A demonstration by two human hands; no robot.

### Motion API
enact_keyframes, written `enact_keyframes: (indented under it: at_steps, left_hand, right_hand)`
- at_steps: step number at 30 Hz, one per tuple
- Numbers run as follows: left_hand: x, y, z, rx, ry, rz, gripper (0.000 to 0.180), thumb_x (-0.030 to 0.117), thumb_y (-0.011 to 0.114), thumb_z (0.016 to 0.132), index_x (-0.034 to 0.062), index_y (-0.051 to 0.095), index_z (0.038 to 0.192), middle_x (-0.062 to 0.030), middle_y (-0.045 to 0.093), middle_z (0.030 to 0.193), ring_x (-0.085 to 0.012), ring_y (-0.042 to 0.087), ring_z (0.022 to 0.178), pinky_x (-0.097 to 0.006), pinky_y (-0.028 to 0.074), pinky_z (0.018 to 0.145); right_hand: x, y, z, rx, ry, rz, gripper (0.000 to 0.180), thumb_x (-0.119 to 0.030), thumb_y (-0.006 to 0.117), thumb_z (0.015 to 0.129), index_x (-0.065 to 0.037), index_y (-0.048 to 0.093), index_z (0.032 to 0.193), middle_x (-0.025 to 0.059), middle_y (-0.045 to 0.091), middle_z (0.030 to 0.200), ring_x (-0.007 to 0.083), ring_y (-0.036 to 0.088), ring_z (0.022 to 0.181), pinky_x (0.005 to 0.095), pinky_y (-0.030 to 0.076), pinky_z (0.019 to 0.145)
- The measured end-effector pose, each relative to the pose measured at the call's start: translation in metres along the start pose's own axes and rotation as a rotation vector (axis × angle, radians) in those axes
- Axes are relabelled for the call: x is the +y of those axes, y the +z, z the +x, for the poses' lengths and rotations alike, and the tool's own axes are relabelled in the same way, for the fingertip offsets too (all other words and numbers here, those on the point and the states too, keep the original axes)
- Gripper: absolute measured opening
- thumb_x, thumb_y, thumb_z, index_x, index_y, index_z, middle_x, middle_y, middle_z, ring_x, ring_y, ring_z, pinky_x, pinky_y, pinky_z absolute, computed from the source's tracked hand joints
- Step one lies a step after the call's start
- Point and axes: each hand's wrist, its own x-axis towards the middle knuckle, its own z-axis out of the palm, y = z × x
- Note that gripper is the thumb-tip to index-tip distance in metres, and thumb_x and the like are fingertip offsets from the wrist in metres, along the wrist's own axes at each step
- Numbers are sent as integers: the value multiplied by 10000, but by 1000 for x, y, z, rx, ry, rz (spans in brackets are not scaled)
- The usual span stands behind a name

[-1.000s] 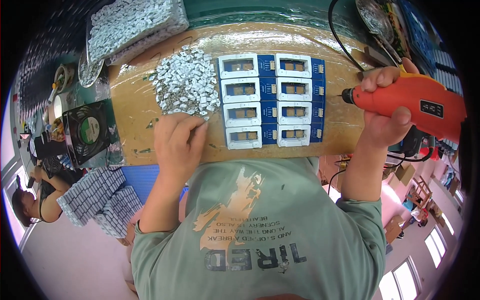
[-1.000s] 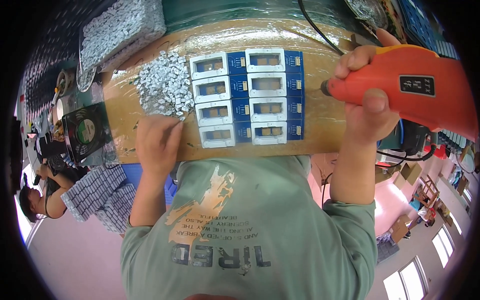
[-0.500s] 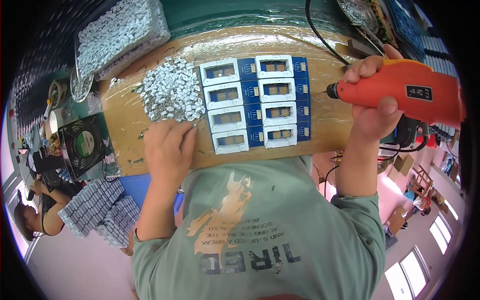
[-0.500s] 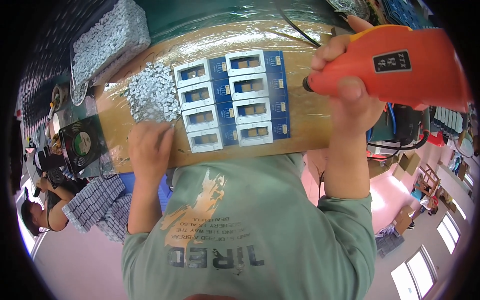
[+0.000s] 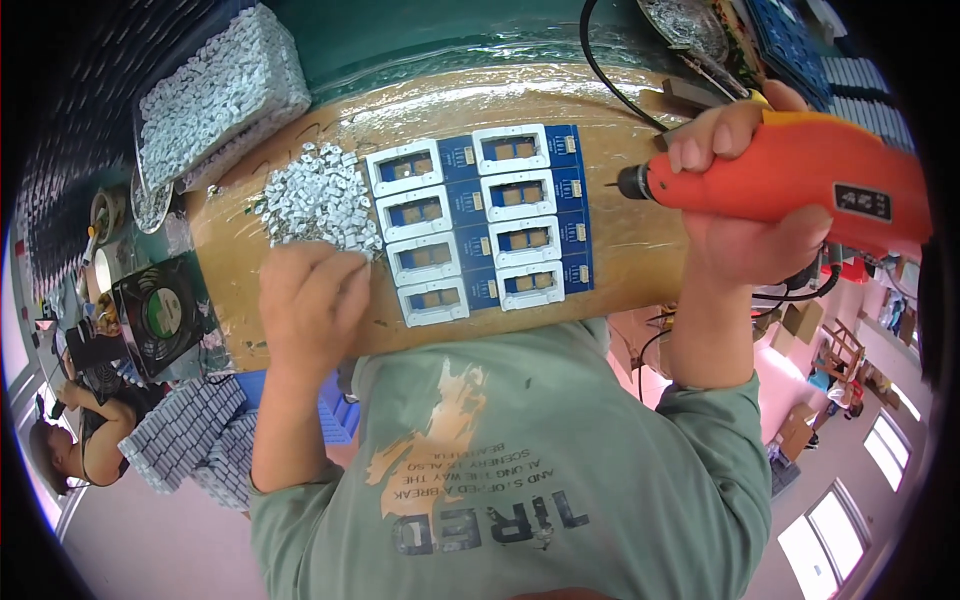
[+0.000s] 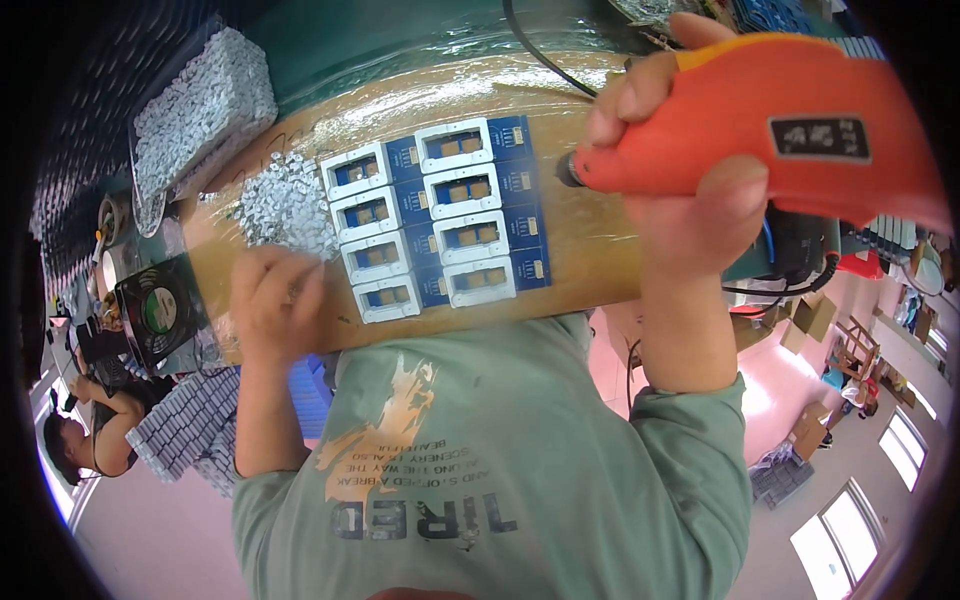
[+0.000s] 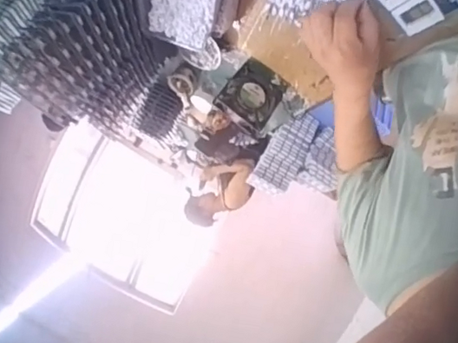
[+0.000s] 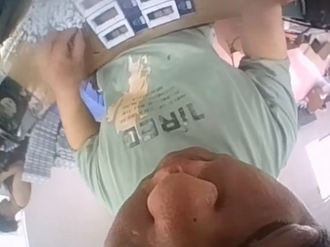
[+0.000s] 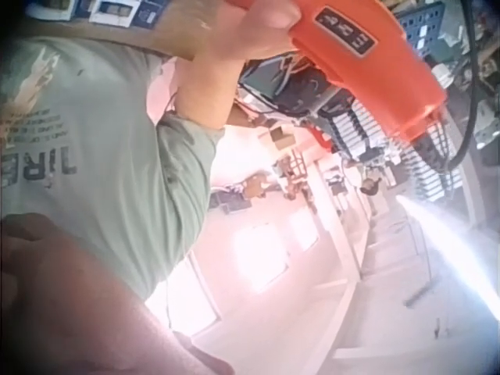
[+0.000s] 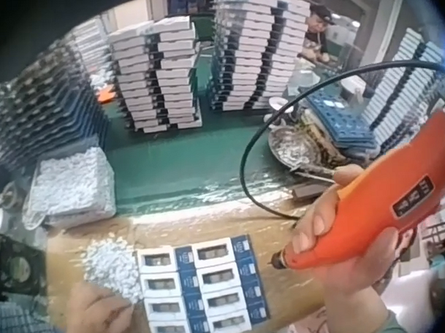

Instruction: The person assembles small white socket components into blue light fixture bases by fastening them with screws using an electric screwdriver.

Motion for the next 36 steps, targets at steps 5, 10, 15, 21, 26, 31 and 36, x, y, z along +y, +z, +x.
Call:
enact_keyframes:
  at_steps: [5,10,15,21,26,31,36]
  left_hand:
    - [24,24,70,51,-10,-140,162,59,754,704,72,677,846,-73,608,891,-279,588,830,-395,461,736]
    - [36,71,114,95,74,-300,118,68,728,708,54,669,809,-71,625,904,-288,605,870,-403,473,778]
    - [36,91,119,40,10,-333,97,88,721,722,57,660,791,-64,620,879,-285,606,868,-411,467,777]
    - [35,97,119,47,6,-340,106,109,727,728,61,653,788,-55,607,865,-278,599,868,-411,454,778]
    - [34,100,117,75,-7,-345,113,126,727,735,65,655,797,-51,604,873,-271,593,888,-407,445,796]
    - [33,102,116,61,-17,-341,111,135,714,743,58,652,793,-55,599,875,-273,586,903,-412,437,818]
    - [33,102,117,61,-12,-343,107,135,706,744,52,650,781,-62,598,863,-281,585,885,-420,438,809]
  right_hand:
    - [15,6,35,-163,-52,110,923,-766,537,840,-23,441,1379,105,565,1028,242,570,871,392,481,773]
    - [17,71,43,99,64,2,902,-700,693,770,-27,467,1326,110,610,943,233,613,802,379,530,736]
    - [11,82,59,278,331,22,1019,-632,870,614,-9,462,1309,109,630,871,236,642,796,365,546,731]
    - [21,86,62,296,325,33,1006,-597,883,624,31,468,1291,127,639,888,255,650,804,371,548,733]
    - [27,81,63,254,365,112,962,-561,874,669,41,466,1299,130,646,904,255,653,820,362,548,743]
    - [22,84,59,153,275,-22,917,-543,844,721,41,462,1316,147,656,938,272,659,842,366,551,767]
    - [44,56,63,-97,211,-248,947,-736,695,753,-17,449,1319,98,578,927,229,598,789,367,522,711]
